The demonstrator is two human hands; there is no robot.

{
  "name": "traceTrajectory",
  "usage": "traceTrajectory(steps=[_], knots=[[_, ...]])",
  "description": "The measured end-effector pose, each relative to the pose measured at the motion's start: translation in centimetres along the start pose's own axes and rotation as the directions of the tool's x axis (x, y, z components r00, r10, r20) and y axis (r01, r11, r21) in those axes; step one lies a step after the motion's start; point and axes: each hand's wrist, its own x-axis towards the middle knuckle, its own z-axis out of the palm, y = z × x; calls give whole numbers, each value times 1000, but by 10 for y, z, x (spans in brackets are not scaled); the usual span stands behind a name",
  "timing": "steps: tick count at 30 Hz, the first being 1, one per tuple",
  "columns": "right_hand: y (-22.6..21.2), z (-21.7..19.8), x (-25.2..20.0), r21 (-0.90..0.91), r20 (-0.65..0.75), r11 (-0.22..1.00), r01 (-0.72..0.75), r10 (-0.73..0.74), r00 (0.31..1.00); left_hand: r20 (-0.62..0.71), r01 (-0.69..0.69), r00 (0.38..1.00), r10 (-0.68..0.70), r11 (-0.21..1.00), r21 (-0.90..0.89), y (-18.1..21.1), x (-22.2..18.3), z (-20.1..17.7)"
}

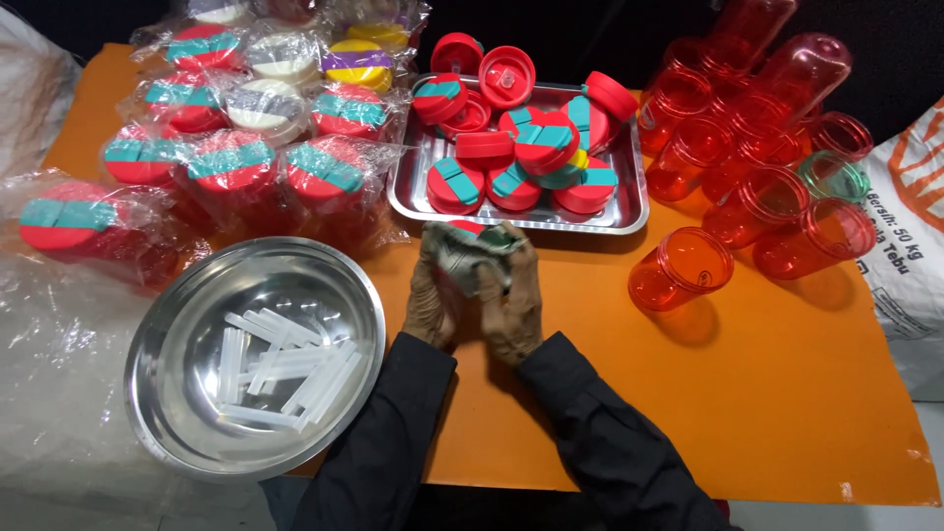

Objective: Assembling plastic containers by cleaning the parts with a cloth, inserting a straw, and snapping the lid into place.

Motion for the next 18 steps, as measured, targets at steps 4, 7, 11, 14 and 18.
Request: traceTrajectory(steps=[4, 7, 11, 14, 18], knots=[[30, 0, -15, 55, 55, 985, -164, 161, 985, -111, 5, 994, -2, 1000, 30, 14, 3, 12], [1, 6, -7, -105, 78, 994, 36, -28, 997, -102, -9, 995, 13, 999, 34, 17, 4, 7], [-9, 17, -5, -213, 114, 921, 325, -307, 945, -81, -15, 997, 19, 999, 52, 18, 3, -5], [-9, 13, 6, -306, 128, 860, 408, -387, 913, -53, 1, 999, 2, 998, 62, 9, 7, -11], [7, 4, 15, -136, 90, 963, 231, -220, 971, -24, 22, 1000, -20, 997, 73, -4, 7, -23]])
